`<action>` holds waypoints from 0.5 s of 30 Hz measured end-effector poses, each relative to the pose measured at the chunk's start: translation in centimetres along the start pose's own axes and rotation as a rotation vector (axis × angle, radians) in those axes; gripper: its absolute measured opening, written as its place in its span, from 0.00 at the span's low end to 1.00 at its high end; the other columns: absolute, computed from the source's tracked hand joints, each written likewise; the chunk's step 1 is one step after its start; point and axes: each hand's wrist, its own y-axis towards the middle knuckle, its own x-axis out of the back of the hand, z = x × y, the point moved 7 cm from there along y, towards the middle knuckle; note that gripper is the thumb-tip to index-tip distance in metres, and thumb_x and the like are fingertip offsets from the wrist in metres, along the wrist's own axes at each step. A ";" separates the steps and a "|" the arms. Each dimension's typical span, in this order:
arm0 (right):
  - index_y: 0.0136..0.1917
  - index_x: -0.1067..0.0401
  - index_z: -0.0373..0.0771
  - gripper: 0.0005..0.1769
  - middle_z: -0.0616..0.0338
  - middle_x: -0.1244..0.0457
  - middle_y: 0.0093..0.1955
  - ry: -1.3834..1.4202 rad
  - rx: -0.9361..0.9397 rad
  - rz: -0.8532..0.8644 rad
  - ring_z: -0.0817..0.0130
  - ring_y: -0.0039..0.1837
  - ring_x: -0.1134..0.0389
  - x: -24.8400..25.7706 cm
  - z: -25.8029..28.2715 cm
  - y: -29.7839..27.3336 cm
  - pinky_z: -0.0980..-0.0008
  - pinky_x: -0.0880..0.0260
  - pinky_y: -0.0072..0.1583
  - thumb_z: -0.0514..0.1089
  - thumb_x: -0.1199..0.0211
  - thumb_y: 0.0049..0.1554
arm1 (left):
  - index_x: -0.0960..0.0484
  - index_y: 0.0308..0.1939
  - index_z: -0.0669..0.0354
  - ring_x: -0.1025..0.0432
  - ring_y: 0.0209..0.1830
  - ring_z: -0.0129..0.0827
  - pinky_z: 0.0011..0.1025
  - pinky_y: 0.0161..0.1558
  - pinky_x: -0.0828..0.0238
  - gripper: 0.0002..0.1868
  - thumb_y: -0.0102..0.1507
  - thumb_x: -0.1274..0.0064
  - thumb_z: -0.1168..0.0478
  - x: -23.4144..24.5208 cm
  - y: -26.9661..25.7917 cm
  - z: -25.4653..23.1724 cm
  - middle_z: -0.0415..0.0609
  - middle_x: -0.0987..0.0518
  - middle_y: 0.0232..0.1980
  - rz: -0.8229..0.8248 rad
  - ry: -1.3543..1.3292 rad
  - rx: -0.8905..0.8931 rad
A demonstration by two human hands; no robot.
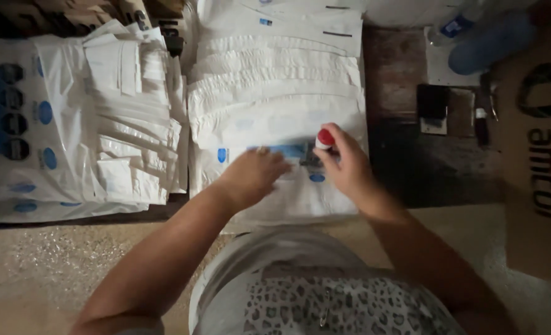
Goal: Stamping a stack of plastic cheese bags using a manual stamp and ink pad
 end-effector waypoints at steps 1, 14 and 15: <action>0.71 0.32 0.36 0.30 0.40 0.34 0.58 0.003 0.008 -0.009 0.44 0.59 0.29 0.5 -0.8 0.2 0.56 0.23 0.56 0.44 0.28 0.59 | 0.21 0.53 0.51 0.24 0.48 0.51 0.46 0.49 0.24 0.23 0.55 0.33 0.57 -0.5 -0.4 0.2 0.50 0.21 0.49 -0.003 0.012 -0.001; 0.73 0.37 0.42 0.28 0.61 0.38 0.58 0.501 -0.580 -0.245 0.74 0.56 0.36 9.2 -8.0 -7.3 0.70 0.22 0.52 0.39 0.35 0.61 | 0.10 0.41 0.42 0.19 0.43 0.45 0.43 0.46 0.21 0.05 0.62 0.39 0.55 -4.2 -2.6 4.9 0.43 0.15 0.40 0.084 -0.286 0.272; 0.72 0.36 0.42 0.27 0.60 0.38 0.57 0.507 -0.587 -0.246 0.73 0.55 0.36 9.4 -8.4 -7.8 0.68 0.22 0.53 0.39 0.36 0.61 | 0.10 0.42 0.44 0.20 0.45 0.49 0.46 0.47 0.21 0.06 0.62 0.40 0.56 -3.7 -2.4 5.0 0.47 0.15 0.41 0.095 -0.319 0.268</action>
